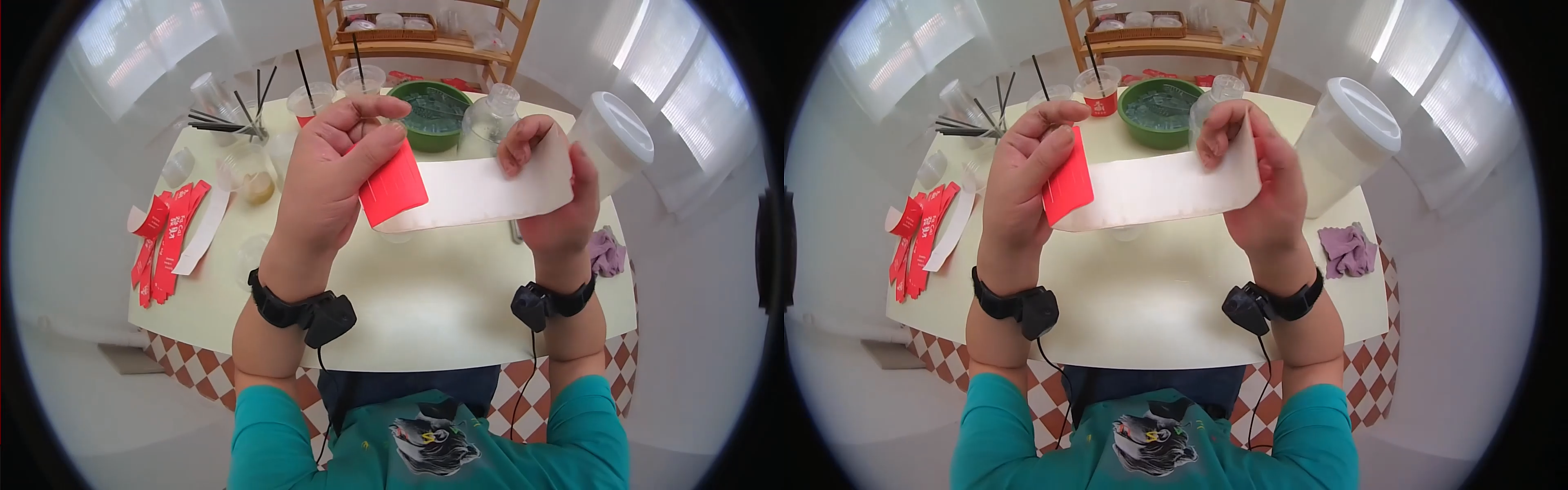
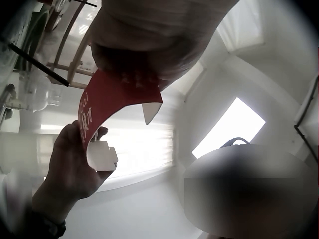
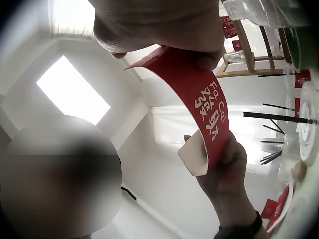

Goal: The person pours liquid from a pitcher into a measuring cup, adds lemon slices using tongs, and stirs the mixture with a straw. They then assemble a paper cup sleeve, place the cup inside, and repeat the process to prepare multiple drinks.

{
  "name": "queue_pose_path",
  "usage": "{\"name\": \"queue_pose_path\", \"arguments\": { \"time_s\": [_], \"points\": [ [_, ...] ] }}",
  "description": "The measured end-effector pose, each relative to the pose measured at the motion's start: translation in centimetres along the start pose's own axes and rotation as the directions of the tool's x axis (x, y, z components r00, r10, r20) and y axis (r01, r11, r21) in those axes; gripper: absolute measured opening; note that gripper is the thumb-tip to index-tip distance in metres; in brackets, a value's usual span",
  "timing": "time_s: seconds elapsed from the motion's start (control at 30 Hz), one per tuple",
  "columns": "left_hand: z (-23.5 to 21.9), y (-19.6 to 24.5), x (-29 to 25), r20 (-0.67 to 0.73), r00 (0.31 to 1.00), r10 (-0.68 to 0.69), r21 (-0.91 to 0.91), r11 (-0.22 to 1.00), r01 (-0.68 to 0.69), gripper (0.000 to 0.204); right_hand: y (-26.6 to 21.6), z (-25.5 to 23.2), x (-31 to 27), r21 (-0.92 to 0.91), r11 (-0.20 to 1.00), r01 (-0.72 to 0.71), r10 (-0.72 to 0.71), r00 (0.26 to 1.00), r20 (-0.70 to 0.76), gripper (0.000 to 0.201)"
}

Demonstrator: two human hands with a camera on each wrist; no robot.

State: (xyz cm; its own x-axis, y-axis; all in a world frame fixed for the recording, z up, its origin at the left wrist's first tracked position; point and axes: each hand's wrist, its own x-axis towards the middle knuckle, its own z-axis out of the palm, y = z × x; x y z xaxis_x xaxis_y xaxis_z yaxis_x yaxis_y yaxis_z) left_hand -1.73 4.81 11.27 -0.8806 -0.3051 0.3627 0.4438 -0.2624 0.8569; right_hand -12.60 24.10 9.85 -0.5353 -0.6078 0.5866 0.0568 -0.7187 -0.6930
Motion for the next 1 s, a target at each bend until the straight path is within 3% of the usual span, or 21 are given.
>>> {"name": "queue_pose_path", "arguments": {
  "time_s": [0.03, 0.07, 0.13, 0.2, 0.27, 0.4, 0.47, 0.57, 0.63, 0.7, 0.77, 0.83, 0.9, 1.0],
  "points": [
    [0.1, -0.3, 0.0, -0.009, 1.000, -0.012, -0.012, 1.000, 0.012, 0.021, 0.4, 0.1, -0.1, -0.224, 0.974, 0.019, -0.017, 1.000, 0.010, 0.028],
    [0.1, -0.5, -0.1, 0.025, 0.998, 0.055, 0.113, 0.992, -0.058, 0.018, 0.4, 0.7, -1.0, -0.294, 0.954, -0.051, 0.041, 0.998, -0.041, 0.020],
    [0.7, -0.9, -0.4, 0.097, 0.979, 0.179, 0.271, 0.942, -0.199, 0.011, 0.8, 2.1, -1.2, -0.369, 0.929, -0.031, 0.027, 1.000, -0.015, 0.014],
    [0.9, -0.9, -0.8, 0.140, 0.975, 0.171, 0.320, 0.924, -0.208, 0.011, 1.1, 2.4, -1.5, -0.389, 0.919, -0.064, 0.066, 0.998, -0.008, 0.014],
    [1.1, -1.0, -1.1, 0.186, 0.968, 0.168, 0.372, 0.900, -0.228, 0.012, 1.9, 2.3, -1.5, -0.713, 0.681, 0.165, -0.097, 0.986, 0.136, 0.015],
    [1.7, -1.6, -1.4, 0.208, 0.966, 0.152, 0.389, 0.893, -0.225, 0.011, 2.3, 3.1, -2.0, -0.695, 0.715, 0.077, -0.086, 0.996, 0.021, 0.015],
    [2.0, -1.8, -1.6, 0.205, 0.970, 0.134, 0.412, 0.887, -0.210, 0.011, 2.1, 2.9, -2.1, -0.691, 0.721, -0.056, 0.055, 0.998, -0.024, 0.014],
    [2.0, -1.8, -1.5, 0.217, 0.970, 0.113, 0.367, 0.911, -0.188, 0.013, 1.3, 3.0, -2.2, -0.692, 0.715, -0.098, 0.105, 0.994, -0.033, 0.014],
    [1.2, -1.3, -1.1, 0.256, 0.964, 0.066, 0.269, 0.953, -0.137, 0.016, 1.1, 3.2, -2.1, -0.650, 0.752, -0.106, 0.067, 0.994, -0.085, 0.014],
    [0.6, -1.1, -0.8, 0.286, 0.955, 0.080, 0.297, 0.940, -0.168, 0.019, 1.1, 3.2, -2.1, -0.606, 0.788, -0.110, 0.030, 0.990, -0.140, 0.014],
    [0.2, -1.0, -0.7, 0.368, 0.927, 0.074, 0.438, 0.865, -0.243, 0.017, 1.3, 2.8, -2.1, -0.538, 0.839, -0.082, 0.005, 0.990, -0.143, 0.014],
    [-0.1, -1.1, -0.6, 0.368, 0.930, -0.005, 0.445, 0.879, -0.171, 0.015, 1.4, 2.7, -2.2, -0.539, 0.839, -0.076, -0.006, 0.989, -0.149, 0.013],
    [-0.3, -1.5, -0.4, 0.378, 0.923, -0.073, 0.289, 0.956, -0.043, 0.012, 1.5, 2.7, -2.1, -0.538, 0.840, -0.070, -0.015, 0.988, -0.152, 0.013],
    [-0.4, -1.7, -0.2, 0.370, 0.926, -0.072, 0.285, 0.958, -0.039, 0.013, 1.6, 2.4, -2.1, -0.568, 0.817, -0.093, 0.010, 0.989, -0.148, 0.013]
  ]
}}
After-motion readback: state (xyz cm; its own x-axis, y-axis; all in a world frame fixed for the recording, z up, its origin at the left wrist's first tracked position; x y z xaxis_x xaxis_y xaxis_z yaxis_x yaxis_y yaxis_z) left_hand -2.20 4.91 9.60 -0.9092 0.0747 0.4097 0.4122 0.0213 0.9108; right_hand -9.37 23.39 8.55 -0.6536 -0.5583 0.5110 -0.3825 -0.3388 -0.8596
